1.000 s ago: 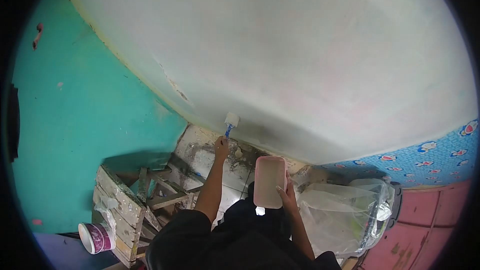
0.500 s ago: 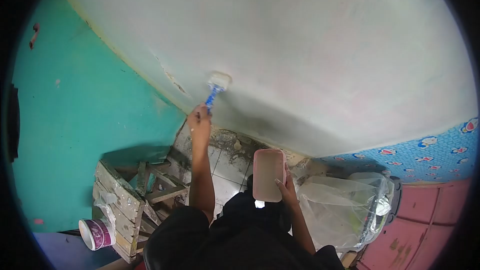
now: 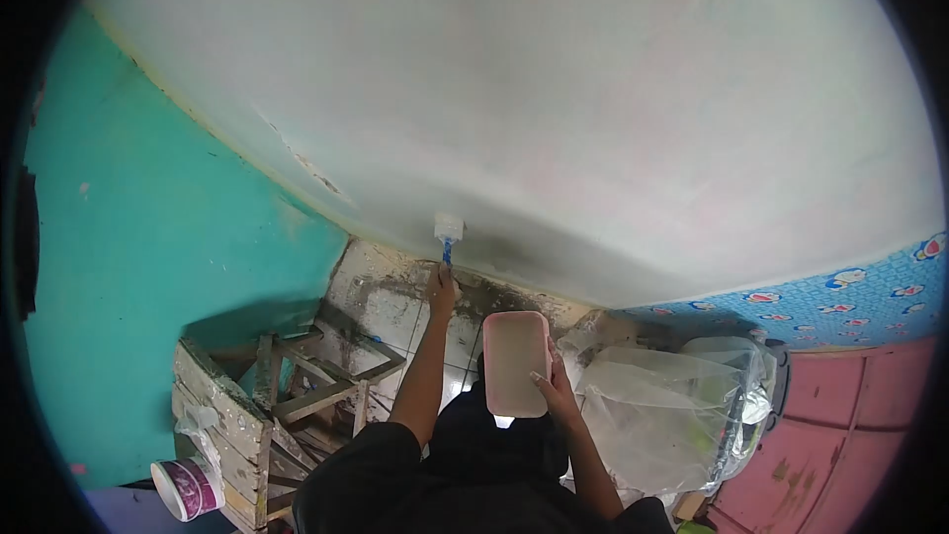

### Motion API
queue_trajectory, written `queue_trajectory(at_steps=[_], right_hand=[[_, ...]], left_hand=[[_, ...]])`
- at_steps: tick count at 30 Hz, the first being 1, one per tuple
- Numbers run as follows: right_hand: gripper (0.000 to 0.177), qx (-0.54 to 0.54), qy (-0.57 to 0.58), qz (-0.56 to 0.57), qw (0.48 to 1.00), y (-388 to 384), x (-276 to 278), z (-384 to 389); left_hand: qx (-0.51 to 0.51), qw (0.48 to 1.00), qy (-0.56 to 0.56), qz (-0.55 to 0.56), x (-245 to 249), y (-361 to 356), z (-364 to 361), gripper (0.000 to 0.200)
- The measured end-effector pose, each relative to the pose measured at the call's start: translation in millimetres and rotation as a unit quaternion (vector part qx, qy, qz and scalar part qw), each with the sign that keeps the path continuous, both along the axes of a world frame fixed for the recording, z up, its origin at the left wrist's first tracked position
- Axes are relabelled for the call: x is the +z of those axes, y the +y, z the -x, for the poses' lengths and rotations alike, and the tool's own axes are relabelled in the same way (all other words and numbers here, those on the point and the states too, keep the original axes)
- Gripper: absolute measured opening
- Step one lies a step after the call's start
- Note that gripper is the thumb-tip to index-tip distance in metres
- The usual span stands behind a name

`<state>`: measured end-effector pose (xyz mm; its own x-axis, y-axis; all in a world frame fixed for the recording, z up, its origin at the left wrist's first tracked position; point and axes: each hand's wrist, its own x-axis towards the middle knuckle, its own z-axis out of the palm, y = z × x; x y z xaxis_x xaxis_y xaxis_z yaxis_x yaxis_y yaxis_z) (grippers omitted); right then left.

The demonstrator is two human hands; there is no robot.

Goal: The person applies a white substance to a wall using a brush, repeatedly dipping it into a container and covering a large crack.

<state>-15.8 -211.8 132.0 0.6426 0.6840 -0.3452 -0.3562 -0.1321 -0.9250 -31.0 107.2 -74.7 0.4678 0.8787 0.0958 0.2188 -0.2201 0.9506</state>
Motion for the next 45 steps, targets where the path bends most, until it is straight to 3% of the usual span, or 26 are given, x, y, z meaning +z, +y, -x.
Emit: queue_trajectory(at_steps=[3, 7, 11, 13, 18, 22, 26, 28, 34, 35, 37, 41, 45], right_hand=[[0.079, 0.0, 0.009, 0.009, 1.0, -5, -5, 3], [0.08, -0.017, 0.009, -0.002, 1.0, -5, -5, 4], [0.08, -0.03, -0.014, -0.002, 0.999, -6, -3, 8], [0.081, -0.031, -0.021, -0.003, 0.999, -5, -1, 7], [0.08, -0.02, -0.022, -0.011, 0.999, -3, -4, 5], [0.079, -0.014, -0.033, -0.013, 0.999, 5, 8, 0], [0.079, -0.006, -0.033, -0.019, 0.999, 7, -2, -1], [0.078, -0.006, -0.044, -0.007, 0.999, 7, -2, -1], [0.079, -0.007, -0.015, -0.002, 1.0, -5, -19, 4], [0.079, -0.002, -0.019, 0.005, 1.0, -8, -23, 4], [0.08, -0.015, 0.001, -0.004, 1.0, -7, -9, 7], [0.08, -0.023, 0.007, -0.021, 0.999, -7, -10, 4], [0.075, -0.028, -0.047, -0.009, 0.998, -3, -2, 1]], left_hand=[[-0.011, 0.998, 0.058, 0.015, -64, -8, 9, 0.03], [0.019, 0.994, 0.108, -0.003, -58, -15, 11, 0.028], [0.018, 0.993, 0.111, -0.027, -31, -6, -2, 0.039], [0.021, 0.995, 0.072, -0.063, 36, -9, -13, 0.041], [0.007, 0.998, -0.02, 0.065, 220, -25, -5, 0.035], [0.032, 0.989, -0.134, 0.057, 278, -36, 7, 0.033], [0.025, 0.983, -0.164, 0.072, 243, -25, 2, 0.032], [-0.014, 0.99, -0.115, 0.084, 189, -16, 0, 0.034], [0.004, 0.997, 0.061, -0.054, -14, -14, 8, 0.037], [0.005, 0.996, 0.081, -0.023, -31, -17, 11, 0.038], [0.012, 0.992, 0.119, 0.035, -40, -17, 16, 0.04], [0.034, 0.99, 0.133, -0.023, -7, -10, 11, 0.044], [0.008, 0.998, 0.056, -0.016, 140, -10, -1, 0.044]])
